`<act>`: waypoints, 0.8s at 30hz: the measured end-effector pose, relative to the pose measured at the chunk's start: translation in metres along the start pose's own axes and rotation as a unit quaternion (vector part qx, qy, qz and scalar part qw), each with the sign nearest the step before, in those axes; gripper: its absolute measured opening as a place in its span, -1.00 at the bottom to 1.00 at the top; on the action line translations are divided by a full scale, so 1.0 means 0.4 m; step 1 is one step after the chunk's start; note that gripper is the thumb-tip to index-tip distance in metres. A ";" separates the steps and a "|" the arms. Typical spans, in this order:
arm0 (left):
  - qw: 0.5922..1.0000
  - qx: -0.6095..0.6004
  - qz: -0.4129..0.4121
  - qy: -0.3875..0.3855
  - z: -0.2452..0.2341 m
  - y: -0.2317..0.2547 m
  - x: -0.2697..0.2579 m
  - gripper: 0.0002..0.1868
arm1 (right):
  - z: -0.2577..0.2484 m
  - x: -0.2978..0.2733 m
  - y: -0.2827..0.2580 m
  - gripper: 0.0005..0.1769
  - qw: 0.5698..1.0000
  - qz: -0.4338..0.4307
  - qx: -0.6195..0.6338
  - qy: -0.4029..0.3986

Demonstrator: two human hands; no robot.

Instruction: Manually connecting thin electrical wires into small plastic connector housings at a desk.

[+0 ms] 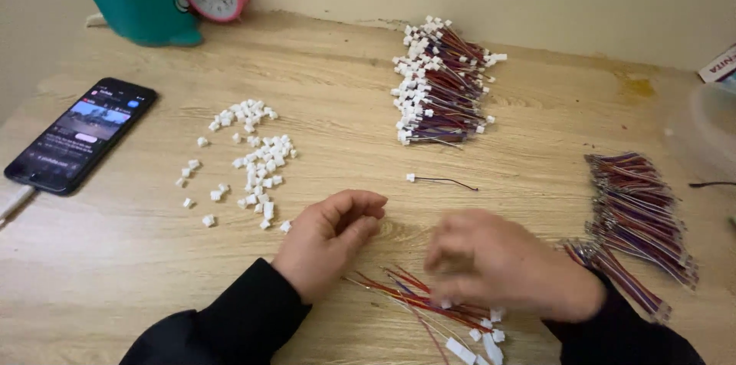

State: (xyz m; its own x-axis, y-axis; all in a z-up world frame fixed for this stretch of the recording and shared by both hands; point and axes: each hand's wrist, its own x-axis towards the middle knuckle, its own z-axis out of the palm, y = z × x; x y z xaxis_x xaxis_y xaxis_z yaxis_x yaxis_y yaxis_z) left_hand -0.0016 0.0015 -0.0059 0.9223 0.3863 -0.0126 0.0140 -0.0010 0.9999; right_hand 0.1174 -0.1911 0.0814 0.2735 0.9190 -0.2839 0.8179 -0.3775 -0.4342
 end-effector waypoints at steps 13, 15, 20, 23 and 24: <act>0.987 0.062 0.107 -0.104 0.011 0.000 -0.028 -0.82 | 0.032 0.002 0.017 -0.73 0.994 0.043 -0.070 -0.066; 0.984 0.097 0.104 -0.106 0.008 -0.008 -0.020 -0.82 | 0.025 0.003 0.021 -0.79 0.997 0.044 -0.025 -0.065; 0.983 0.099 0.087 -0.126 0.003 0.024 -0.030 -0.80 | -0.002 -0.004 -0.007 -0.84 0.992 0.117 0.008 -0.053; 0.982 0.096 0.090 -0.137 0.000 0.019 -0.030 -0.77 | -0.004 -0.006 0.001 -0.92 0.995 0.080 0.053 0.002; 0.979 0.098 0.108 -0.140 -0.001 0.014 -0.029 -0.76 | -0.005 -0.006 0.003 -0.95 0.995 0.056 0.074 0.030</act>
State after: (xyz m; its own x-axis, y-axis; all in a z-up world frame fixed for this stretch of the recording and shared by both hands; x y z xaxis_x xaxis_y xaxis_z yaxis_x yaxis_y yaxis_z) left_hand -0.0122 -0.0026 -0.0004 0.9814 0.0903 0.1696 -0.1435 -0.2425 0.9595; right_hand 0.1189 -0.1934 0.0831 0.3924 0.8732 -0.2890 0.6979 -0.4874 -0.5248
